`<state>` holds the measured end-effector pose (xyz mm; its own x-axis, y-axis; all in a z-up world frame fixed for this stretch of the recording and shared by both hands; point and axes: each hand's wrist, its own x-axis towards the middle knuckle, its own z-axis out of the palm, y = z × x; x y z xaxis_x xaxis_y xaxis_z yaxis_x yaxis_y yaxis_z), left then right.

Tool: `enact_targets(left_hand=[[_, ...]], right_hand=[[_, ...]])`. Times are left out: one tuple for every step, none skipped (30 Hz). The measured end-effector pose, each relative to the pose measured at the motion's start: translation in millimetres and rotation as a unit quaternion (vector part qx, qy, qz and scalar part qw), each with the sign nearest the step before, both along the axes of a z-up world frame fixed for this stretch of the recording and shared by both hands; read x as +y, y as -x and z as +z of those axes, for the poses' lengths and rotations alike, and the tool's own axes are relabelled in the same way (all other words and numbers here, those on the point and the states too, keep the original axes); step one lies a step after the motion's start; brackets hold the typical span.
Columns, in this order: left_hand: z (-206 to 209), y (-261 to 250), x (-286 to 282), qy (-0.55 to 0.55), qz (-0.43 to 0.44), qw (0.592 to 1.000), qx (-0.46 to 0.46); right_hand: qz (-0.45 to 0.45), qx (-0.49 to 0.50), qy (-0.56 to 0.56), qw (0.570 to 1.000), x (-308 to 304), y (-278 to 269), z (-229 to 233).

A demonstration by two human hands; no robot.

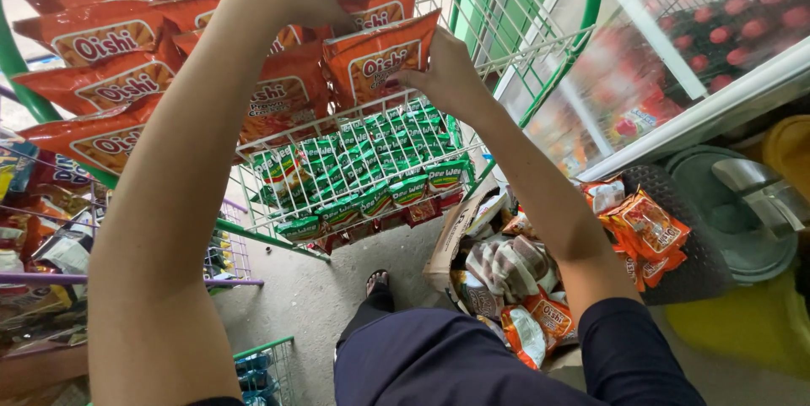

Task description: Cleaning individual snack bags with a cloth and arranging them neatly on a display shelf.

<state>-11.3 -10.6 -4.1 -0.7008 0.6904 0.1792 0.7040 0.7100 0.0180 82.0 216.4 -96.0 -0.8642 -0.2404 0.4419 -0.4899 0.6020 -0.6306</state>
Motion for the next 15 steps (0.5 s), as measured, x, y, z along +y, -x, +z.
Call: enact_targets(left_hand=[[4, -5, 0, 0.005, 0.023, 0.999, -0.032], [9, -10, 0, 0.011, 0.046, 0.997, -0.063], [8, -13, -4, 0.011, 0.046, 0.997, -0.064], [8, -15, -8, -0.004, 0.028, 0.998, -0.053], [8, -18, -11, -0.019, 0.010, 0.999, -0.042], [10, -25, -15, -0.018, 0.009, 0.999, -0.044], [13, -33, -18, -0.059, 0.003, 0.998, -0.032], [16, -41, -24, -0.101, 0.000, 0.995, -0.018], [18, -48, -24, -0.101, 0.002, 0.995, -0.017], [19, -56, -25, -0.112, 0.004, 0.993, 0.026], [19, -64, -25, -0.123, 0.006, 0.990, 0.070], [19, -72, -21, -0.122, 0.007, 0.990, 0.069], [19, -80, -17, -0.116, -0.036, 0.989, 0.082], [21, -87, -11, -0.109, -0.083, 0.986, 0.097], [16, -90, -7, -0.106, -0.086, 0.986, 0.098]], right_hand=[[0.000, 0.008, -0.018, 1.000, 0, 1, -1], [0.002, 0.016, -0.037, 0.999, 0, 3, -2], [0.001, 0.016, -0.037, 0.999, -1, 3, -1], [0.006, 0.011, -0.038, 0.999, -2, 3, 1], [0.010, 0.007, -0.038, 0.999, -2, 2, 3], [0.008, 0.006, -0.038, 0.999, -2, 3, 1], [0.002, 0.001, -0.042, 0.999, -1, 2, 0], [-0.001, -0.002, -0.046, 0.999, -2, 4, -1], [0.001, -0.001, -0.046, 0.999, -2, 5, -1], [-0.004, 0.012, -0.060, 0.998, -1, 4, -3], [-0.009, 0.025, -0.073, 0.997, 0, 4, -5], [-0.008, 0.023, -0.072, 0.997, 1, 5, -7], [0.013, 0.035, -0.065, 0.997, 2, 6, -9], [0.030, 0.049, -0.058, 0.997, 4, 8, -10], [0.028, 0.051, -0.055, 0.997, 9, 7, -7]])
